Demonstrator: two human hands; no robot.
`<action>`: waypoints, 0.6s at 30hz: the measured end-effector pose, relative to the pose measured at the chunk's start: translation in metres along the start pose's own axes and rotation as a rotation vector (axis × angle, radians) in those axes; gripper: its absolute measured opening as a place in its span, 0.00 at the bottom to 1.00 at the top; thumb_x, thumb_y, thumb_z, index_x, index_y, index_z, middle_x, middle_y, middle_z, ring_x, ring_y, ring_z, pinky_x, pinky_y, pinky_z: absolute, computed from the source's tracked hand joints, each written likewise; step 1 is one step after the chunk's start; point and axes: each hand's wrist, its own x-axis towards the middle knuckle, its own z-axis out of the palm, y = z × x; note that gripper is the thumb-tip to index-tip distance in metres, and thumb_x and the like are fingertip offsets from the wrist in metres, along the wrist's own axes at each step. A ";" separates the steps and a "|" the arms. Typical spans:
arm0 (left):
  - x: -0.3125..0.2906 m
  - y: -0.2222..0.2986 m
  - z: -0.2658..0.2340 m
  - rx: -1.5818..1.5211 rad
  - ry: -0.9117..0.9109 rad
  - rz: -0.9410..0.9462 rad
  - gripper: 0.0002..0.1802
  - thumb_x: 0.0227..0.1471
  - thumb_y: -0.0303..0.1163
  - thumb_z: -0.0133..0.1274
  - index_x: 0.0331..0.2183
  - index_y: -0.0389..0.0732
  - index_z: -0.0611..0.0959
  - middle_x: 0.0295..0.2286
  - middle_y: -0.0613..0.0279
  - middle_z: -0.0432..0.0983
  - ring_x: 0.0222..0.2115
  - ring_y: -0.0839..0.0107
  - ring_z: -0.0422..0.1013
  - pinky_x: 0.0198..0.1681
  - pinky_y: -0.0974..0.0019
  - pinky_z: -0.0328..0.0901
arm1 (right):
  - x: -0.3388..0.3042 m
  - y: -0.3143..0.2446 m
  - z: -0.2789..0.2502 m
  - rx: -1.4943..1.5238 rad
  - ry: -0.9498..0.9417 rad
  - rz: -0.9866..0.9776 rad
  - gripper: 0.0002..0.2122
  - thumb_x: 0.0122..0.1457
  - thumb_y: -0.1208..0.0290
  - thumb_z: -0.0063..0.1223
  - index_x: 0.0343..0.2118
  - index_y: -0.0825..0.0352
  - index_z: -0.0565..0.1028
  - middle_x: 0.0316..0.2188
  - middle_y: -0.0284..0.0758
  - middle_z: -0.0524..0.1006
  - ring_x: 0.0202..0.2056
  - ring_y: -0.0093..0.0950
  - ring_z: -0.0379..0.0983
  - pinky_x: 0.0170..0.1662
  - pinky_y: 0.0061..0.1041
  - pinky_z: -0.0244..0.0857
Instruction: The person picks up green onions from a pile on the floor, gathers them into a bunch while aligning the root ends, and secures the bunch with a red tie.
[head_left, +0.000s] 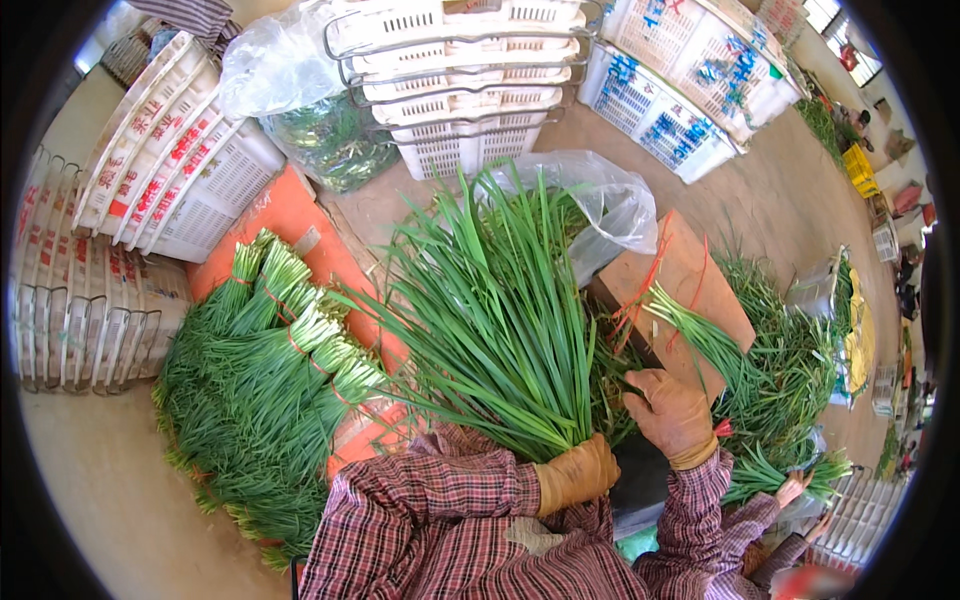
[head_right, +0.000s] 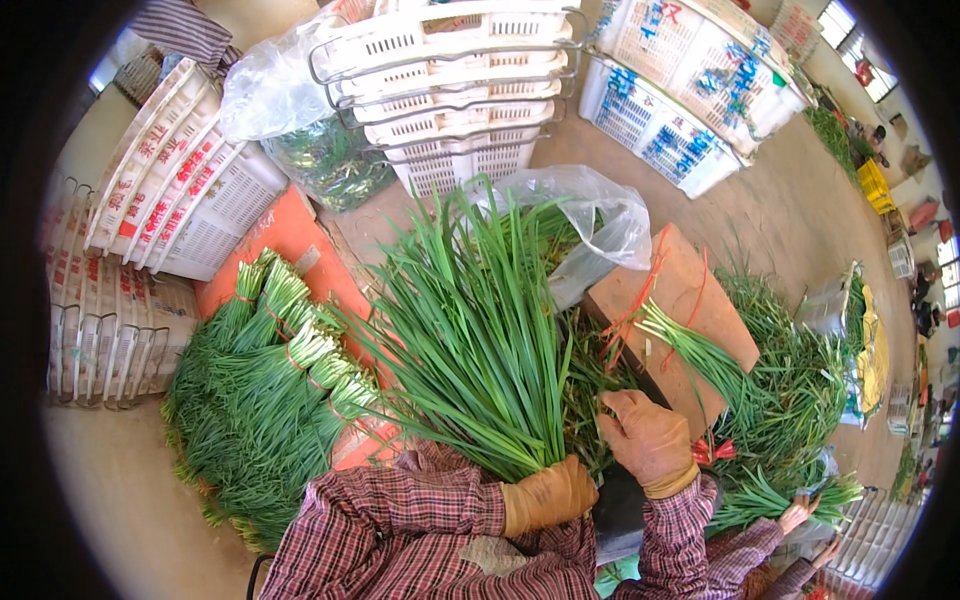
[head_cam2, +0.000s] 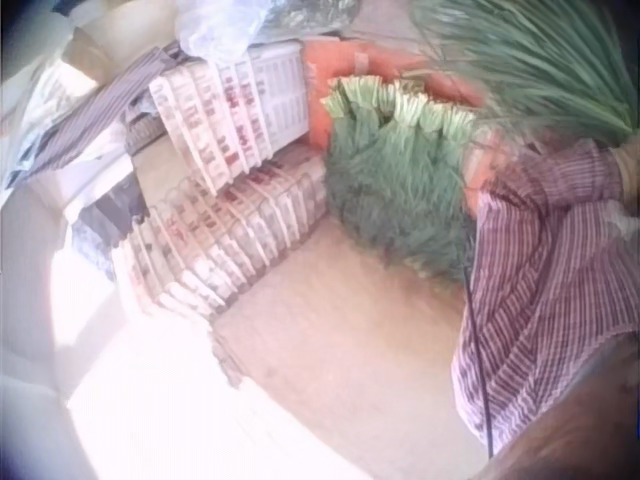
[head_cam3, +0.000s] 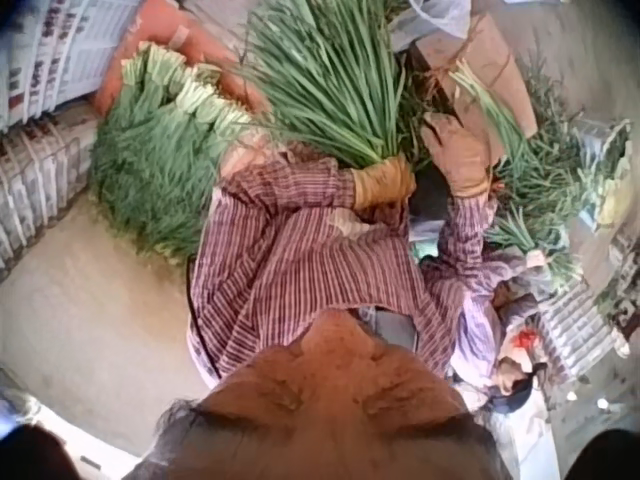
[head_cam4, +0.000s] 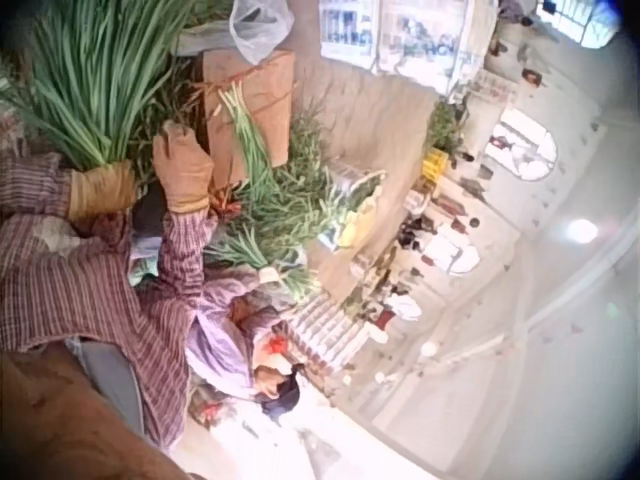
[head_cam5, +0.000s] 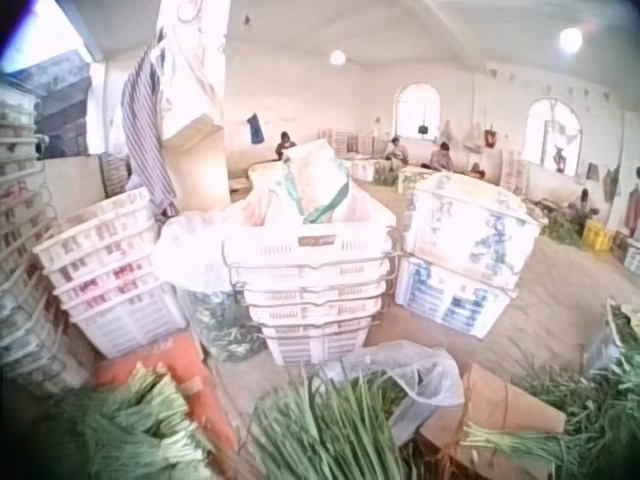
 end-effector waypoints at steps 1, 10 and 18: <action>0.000 0.002 -0.003 0.016 -0.041 -0.023 0.07 0.42 0.35 0.54 0.17 0.48 0.77 0.15 0.67 0.67 0.18 0.71 0.62 0.26 0.65 0.55 | -0.001 -0.007 0.004 0.138 -0.001 -0.058 0.12 0.59 0.62 0.61 0.42 0.62 0.81 0.35 0.36 0.83 0.34 0.34 0.81 0.35 0.29 0.75; -0.011 0.018 0.034 0.301 -0.019 0.108 0.17 0.56 0.30 0.50 0.47 0.40 0.82 0.43 0.58 0.80 0.42 0.63 0.77 0.43 0.58 0.75 | 0.013 -0.044 0.027 0.097 -0.110 -0.300 0.13 0.53 0.57 0.64 0.38 0.57 0.81 0.28 0.33 0.79 0.26 0.35 0.78 0.28 0.32 0.71; -0.013 0.040 0.075 0.564 0.049 0.089 0.16 0.50 0.28 0.54 0.42 0.36 0.82 0.39 0.56 0.81 0.35 0.63 0.78 0.36 0.60 0.76 | 0.009 -0.051 0.030 0.177 -0.101 -0.192 0.08 0.52 0.64 0.61 0.25 0.61 0.77 0.19 0.36 0.77 0.22 0.38 0.76 0.25 0.36 0.69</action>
